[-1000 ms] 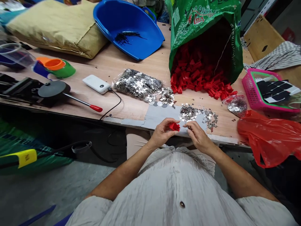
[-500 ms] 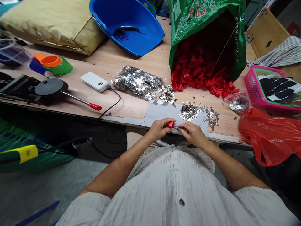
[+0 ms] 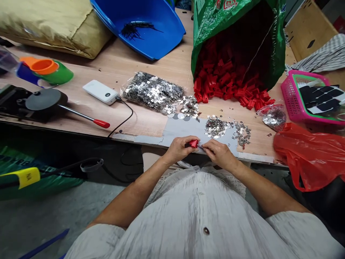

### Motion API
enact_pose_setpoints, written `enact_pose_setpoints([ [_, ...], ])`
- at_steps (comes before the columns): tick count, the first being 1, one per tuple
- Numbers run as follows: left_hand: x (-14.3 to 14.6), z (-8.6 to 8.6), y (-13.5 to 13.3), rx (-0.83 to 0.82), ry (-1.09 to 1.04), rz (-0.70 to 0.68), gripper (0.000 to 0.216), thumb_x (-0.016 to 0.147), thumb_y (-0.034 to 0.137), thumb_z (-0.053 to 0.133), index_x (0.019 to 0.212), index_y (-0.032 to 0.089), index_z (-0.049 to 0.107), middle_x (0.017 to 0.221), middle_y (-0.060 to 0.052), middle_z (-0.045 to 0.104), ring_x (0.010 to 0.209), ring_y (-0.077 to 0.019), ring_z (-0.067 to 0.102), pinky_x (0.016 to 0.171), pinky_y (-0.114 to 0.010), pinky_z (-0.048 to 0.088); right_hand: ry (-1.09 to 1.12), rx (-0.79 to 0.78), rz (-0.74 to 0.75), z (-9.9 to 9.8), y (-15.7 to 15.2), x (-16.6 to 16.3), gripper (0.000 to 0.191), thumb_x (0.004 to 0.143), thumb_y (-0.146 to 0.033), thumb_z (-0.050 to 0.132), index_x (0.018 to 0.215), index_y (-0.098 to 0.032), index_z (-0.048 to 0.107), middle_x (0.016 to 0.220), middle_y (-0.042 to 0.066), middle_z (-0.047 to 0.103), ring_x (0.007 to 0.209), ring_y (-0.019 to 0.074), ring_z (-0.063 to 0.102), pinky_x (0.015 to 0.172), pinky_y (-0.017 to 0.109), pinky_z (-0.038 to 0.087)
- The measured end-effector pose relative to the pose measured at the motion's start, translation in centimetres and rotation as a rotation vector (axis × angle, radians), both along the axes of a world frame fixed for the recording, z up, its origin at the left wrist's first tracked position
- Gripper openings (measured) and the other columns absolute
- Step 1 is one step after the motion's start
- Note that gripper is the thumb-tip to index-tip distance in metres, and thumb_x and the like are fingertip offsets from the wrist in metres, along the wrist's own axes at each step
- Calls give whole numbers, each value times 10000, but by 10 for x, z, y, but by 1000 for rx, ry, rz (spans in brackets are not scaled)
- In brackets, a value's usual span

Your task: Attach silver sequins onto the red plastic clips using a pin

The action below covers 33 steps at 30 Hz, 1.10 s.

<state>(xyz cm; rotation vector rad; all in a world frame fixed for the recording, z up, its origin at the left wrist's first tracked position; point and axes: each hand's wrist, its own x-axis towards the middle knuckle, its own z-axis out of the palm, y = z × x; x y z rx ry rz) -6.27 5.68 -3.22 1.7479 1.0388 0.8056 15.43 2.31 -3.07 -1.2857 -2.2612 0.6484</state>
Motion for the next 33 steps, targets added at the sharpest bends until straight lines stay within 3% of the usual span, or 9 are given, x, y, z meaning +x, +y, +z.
enact_pose_setpoints([
  [10, 2, -2, -2, -19, -32, 16, 278, 703, 223, 743, 981, 246, 738, 937, -19, 767, 850, -209, 688, 809, -287, 477, -104, -131, -130, 17, -1, -23, 132, 917, -142, 520, 936, -198, 638, 874, 58, 652, 844, 188, 613, 744, 298, 460],
  [15, 3, 1, -5, -84, -63, 60, 277, 668, 213, 774, 940, 235, 726, 867, -4, 747, 797, -178, 650, 805, -277, 476, -95, -148, -88, 20, 2, -19, 125, 929, -165, 500, 962, -205, 614, 917, 60, 643, 859, 187, 596, 756, 303, 450],
  [17, 4, 5, -10, -167, -216, 127, 287, 642, 214, 807, 910, 218, 703, 896, -15, 734, 841, -173, 648, 835, -279, 479, 20, -142, -66, 22, 1, -13, 141, 949, -187, 464, 1021, -213, 583, 946, 57, 639, 858, 179, 594, 764, 305, 453],
  [20, 6, 13, -22, -389, -616, 242, 333, 649, 236, 832, 915, 212, 632, 968, -13, 713, 918, -172, 674, 882, -304, 490, 216, -181, -57, 29, -5, -5, 172, 976, -221, 406, 1112, -211, 512, 894, 32, 640, 760, 154, 591, 727, 293, 458],
  [23, 8, 25, -33, -676, -907, 240, 289, 707, 279, 812, 837, 195, 568, 931, -5, 720, 935, -191, 707, 960, -370, 483, 278, -244, 2, 39, -13, -4, 308, 994, -242, 383, 1299, -224, 421, 787, -16, 641, 714, 143, 597, 736, 286, 458],
  [26, 12, 35, -42, -868, -1027, 204, 280, 751, 291, 781, 729, 178, 526, 837, -21, 726, 953, -214, 714, 998, -386, 479, 214, -239, 43, 47, -19, -11, 433, 998, -281, 408, 1425, -270, 341, 732, -41, 641, 690, 142, 608, 721, 279, 458],
  [33, 26, 42, -52, -979, -1117, 273, 127, 861, 227, 655, 763, 150, 631, 813, -29, 701, 795, -136, 683, 956, -340, 532, 154, -103, 3, 51, -24, -17, 324, 1001, -371, 421, 1298, -280, 513, 755, -14, 685, 671, 153, 647, 650, 265, 475],
])
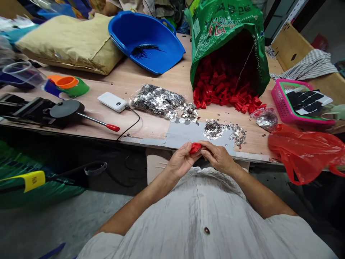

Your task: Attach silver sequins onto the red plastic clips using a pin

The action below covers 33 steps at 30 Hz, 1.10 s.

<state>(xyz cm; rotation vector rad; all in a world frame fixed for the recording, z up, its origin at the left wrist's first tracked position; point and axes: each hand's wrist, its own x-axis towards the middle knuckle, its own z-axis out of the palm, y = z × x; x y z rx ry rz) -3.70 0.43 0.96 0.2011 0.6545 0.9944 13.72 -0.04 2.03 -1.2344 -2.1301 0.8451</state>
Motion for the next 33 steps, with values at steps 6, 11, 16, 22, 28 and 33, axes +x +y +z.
enact_pose_setpoints([
  [6, 8, 1, -4, -44, -29, 46, 142, 850, 217, 674, 735, 141, 640, 783, -31, 696, 791, -152, 680, 994, -432, 518, 68, 108, -75, -11, 0, -2, 306, 1011, -361, 382, 1180, -259, 615, 1051, 43, 727, 830, 172, 690, 732, 282, 505],
  [11, 4, -6, -9, -65, -48, -3, 169, 808, 251, 729, 736, 163, 605, 804, -21, 709, 900, -203, 701, 995, -503, 502, 131, 9, -65, -20, 3, 7, 345, 1020, -369, 353, 1185, -258, 635, 874, 12, 712, 740, 148, 660, 696, 258, 484],
  [16, -5, -39, -17, -174, 155, -158, 184, 771, 217, 765, 760, 164, 589, 850, -52, 722, 882, -214, 721, 867, -388, 575, -59, -18, -249, -18, 34, 41, 345, 999, -399, 409, 1240, -257, 612, 661, -16, 618, 609, 155, 594, 633, 266, 447],
  [22, -7, -78, -12, -353, 361, -177, 130, 777, 77, 719, 780, 126, 599, 825, -105, 718, 760, -194, 717, 793, -338, 605, -418, 65, -635, -20, 111, 103, 362, 931, -321, 549, 1244, -144, 589, 1166, 152, 627, 1016, 243, 608, 879, 352, 470],
  [28, -6, -81, -7, -379, 435, -122, 361, 726, 59, 763, 1010, 155, 562, 901, -68, 696, 778, -206, 719, 827, -394, 597, -667, -19, -854, -20, 174, 138, 391, 942, -279, 524, 1297, -115, 534, 1280, 176, 514, 1093, 262, 572, 926, 345, 442],
  [33, -10, -77, -10, -308, 438, -215, 378, 708, 154, 808, 1031, 166, 612, 1121, -107, 661, 931, -218, 709, 843, -352, 582, -713, -57, -880, -19, 197, 142, 323, 936, -305, 527, 1170, -115, 641, 1245, 190, 507, 1057, 282, 596, 892, 371, 453],
])
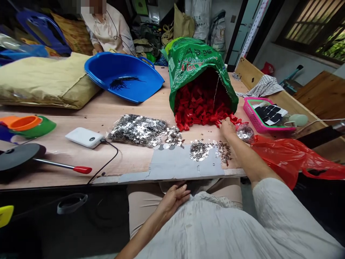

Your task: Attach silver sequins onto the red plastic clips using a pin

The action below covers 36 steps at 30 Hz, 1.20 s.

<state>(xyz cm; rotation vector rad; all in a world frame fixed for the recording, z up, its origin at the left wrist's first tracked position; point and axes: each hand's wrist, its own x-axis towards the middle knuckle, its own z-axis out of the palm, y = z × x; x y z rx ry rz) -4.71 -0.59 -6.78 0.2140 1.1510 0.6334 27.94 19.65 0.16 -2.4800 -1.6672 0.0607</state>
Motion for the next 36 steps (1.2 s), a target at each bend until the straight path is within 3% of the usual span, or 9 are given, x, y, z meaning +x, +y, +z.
enact_pose_setpoints([
  [7, -6, 30, -2, 267, -135, -354, 308, 722, 333, 807, 923, 120, 712, 1009, -124, 716, 922, -203, 692, 841, -281, 537, 172, -20, 92, 9, -35, -17, 297, 904, -400, 570, 1020, -162, 703, 1109, 136, 622, 985, 254, 614, 852, 367, 457],
  [11, 1, 53, 6, 403, -241, -295, 489, 762, 339, 776, 1194, 165, 626, 1100, -144, 701, 1005, -244, 681, 930, -374, 516, 866, -151, 418, 8, -96, -55, 277, 887, -421, 568, 921, -180, 701, 927, 45, 704, 852, 184, 632, 809, 324, 469],
  [13, 9, 58, 10, 460, -240, -190, 627, 783, 332, 758, 1347, 251, 497, 1206, -121, 662, 1077, -247, 658, 968, -409, 504, 1051, -188, 586, 4, -131, -82, 233, 850, -390, 614, 875, -173, 698, 878, 21, 706, 846, 174, 627, 820, 308, 459],
  [16, 21, 58, 12, 536, -174, -121, 597, 796, 323, 744, 1333, 272, 488, 1222, -79, 644, 1110, -221, 634, 1003, -408, 492, 1174, -177, 600, 0, -173, -116, 226, 855, -378, 611, 886, -172, 699, 882, 11, 711, 836, 164, 626, 782, 275, 456],
  [22, 18, 58, 9, 516, -96, -74, 440, 724, 312, 794, 1093, 182, 591, 1056, -76, 698, 948, -209, 684, 821, -338, 571, 965, -53, 496, -4, -184, -91, 217, 881, -364, 581, 959, -205, 707, 893, 9, 723, 821, 165, 638, 726, 260, 454],
  [25, 9, 63, 10, 503, -77, -88, 463, 729, 331, 787, 1114, 186, 573, 839, -30, 691, 763, -180, 693, 637, -266, 555, 544, 136, 309, -10, -170, -42, 181, 905, -296, 537, 956, -211, 689, 958, 45, 712, 875, 185, 636, 798, 295, 449],
  [28, 7, 64, 9, 494, -71, -108, 427, 754, 344, 765, 1101, 200, 563, 667, 29, 618, 651, -149, 668, 525, -201, 485, 255, 105, 234, -14, -161, -6, 155, 886, -235, 548, 950, -207, 687, 990, 67, 700, 927, 209, 622, 825, 310, 436],
  [32, 13, 65, 7, 452, -54, -97, 448, 753, 366, 768, 1111, 211, 548, 735, 31, 612, 601, -119, 650, 410, -153, 368, 163, 28, 280, -15, -159, -3, 143, 893, -261, 557, 945, -223, 685, 1000, 51, 683, 918, 196, 610, 782, 286, 423],
  [36, 15, 69, 8, 370, -156, -114, 485, 801, 385, 724, 1214, 210, 539, 940, -40, 669, 819, -180, 712, 577, -204, 518, 104, -6, 278, -15, -157, -18, 143, 893, -302, 568, 943, -234, 683, 992, 43, 660, 854, 184, 600, 705, 277, 400],
])
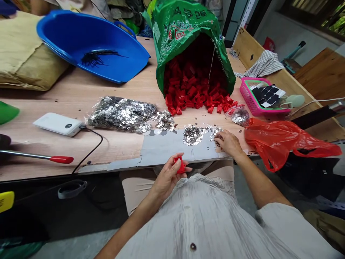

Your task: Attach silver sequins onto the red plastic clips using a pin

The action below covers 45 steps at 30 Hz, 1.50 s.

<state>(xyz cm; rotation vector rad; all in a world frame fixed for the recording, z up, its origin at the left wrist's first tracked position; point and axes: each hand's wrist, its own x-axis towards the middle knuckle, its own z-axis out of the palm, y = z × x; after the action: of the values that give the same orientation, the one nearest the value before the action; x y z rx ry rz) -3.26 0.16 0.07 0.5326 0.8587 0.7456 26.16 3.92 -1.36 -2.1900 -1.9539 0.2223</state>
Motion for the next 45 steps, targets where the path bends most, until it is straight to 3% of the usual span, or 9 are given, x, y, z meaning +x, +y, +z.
enact_pose_setpoints([
  [4, -4, 2, 1, -60, -125, 0, 487, 826, 281, 704, 1275, 208, 531, 1090, -84, 679, 1019, -232, 694, 866, -315, 562, -6, -13, 9, 1, 4, -1, 150, 901, -303, 552, 921, -231, 683, 973, 52, 659, 846, 192, 599, 700, 282, 400],
  [8, -5, 1, 2, -61, -160, 38, 451, 812, 236, 721, 1227, 199, 548, 1066, -68, 682, 1041, -236, 692, 988, -376, 525, 95, 49, 50, 4, 2, 2, 143, 899, -282, 542, 935, -221, 666, 977, 63, 672, 890, 205, 606, 754, 292, 420],
  [13, 0, -3, 2, -14, -171, 86, 489, 715, 262, 808, 1110, 224, 522, 978, -30, 704, 995, -268, 713, 897, -414, 571, 537, 86, 82, 12, -11, -21, 180, 897, -377, 556, 927, -214, 626, 765, 3, 639, 642, 148, 551, 637, 269, 417],
  [17, 5, -4, -1, 226, -11, 189, 518, 608, 207, 864, 964, 216, 487, 960, -29, 756, 843, -216, 738, 838, -381, 575, 748, 74, 196, 29, -28, -58, 200, 877, -404, 602, 863, -206, 627, 724, -7, 604, 625, 127, 511, 589, 249, 391],
  [23, 7, -5, -9, 476, 274, 265, 475, 613, 209, 863, 931, 208, 511, 1106, -94, 743, 943, -233, 718, 899, -388, 544, 745, 73, 318, 45, -45, -93, 150, 925, -325, 546, 924, -220, 653, 828, 29, 681, 698, 152, 593, 650, 271, 442],
  [29, 7, -10, -15, 655, 411, 268, 435, 660, 219, 841, 1011, 231, 584, 1140, -63, 726, 1018, -237, 699, 947, -369, 521, 661, 124, 440, 38, -49, -103, 101, 928, -288, 550, 924, -241, 639, 817, 32, 675, 715, 169, 610, 670, 289, 467],
  [35, 6, -4, -17, 750, 505, 261, 426, 672, 193, 826, 1067, 269, 686, 1144, -35, 720, 1099, -243, 662, 1037, -380, 469, 632, 119, 497, 31, -51, -110, 143, 948, -254, 498, 956, -250, 641, 881, 58, 665, 828, 195, 626, 738, 322, 486],
  [40, 7, -7, -18, 808, 520, 271, 393, 714, 206, 800, 1087, 282, 703, 1159, -24, 723, 1082, -239, 668, 1030, -381, 484, 784, 107, 481, 29, -50, -113, 154, 947, -278, 516, 941, -238, 665, 911, 60, 649, 874, 192, 608, 782, 325, 473],
  [45, 8, -11, -20, 762, 496, 338, 413, 705, 244, 815, 1097, 267, 688, 1148, -38, 726, 1082, -252, 667, 999, -409, 508, 1047, -104, 339, 27, -46, -107, 214, 924, -404, 558, 953, -222, 668, 850, 21, 617, 733, 148, 544, 678, 280, 433],
])
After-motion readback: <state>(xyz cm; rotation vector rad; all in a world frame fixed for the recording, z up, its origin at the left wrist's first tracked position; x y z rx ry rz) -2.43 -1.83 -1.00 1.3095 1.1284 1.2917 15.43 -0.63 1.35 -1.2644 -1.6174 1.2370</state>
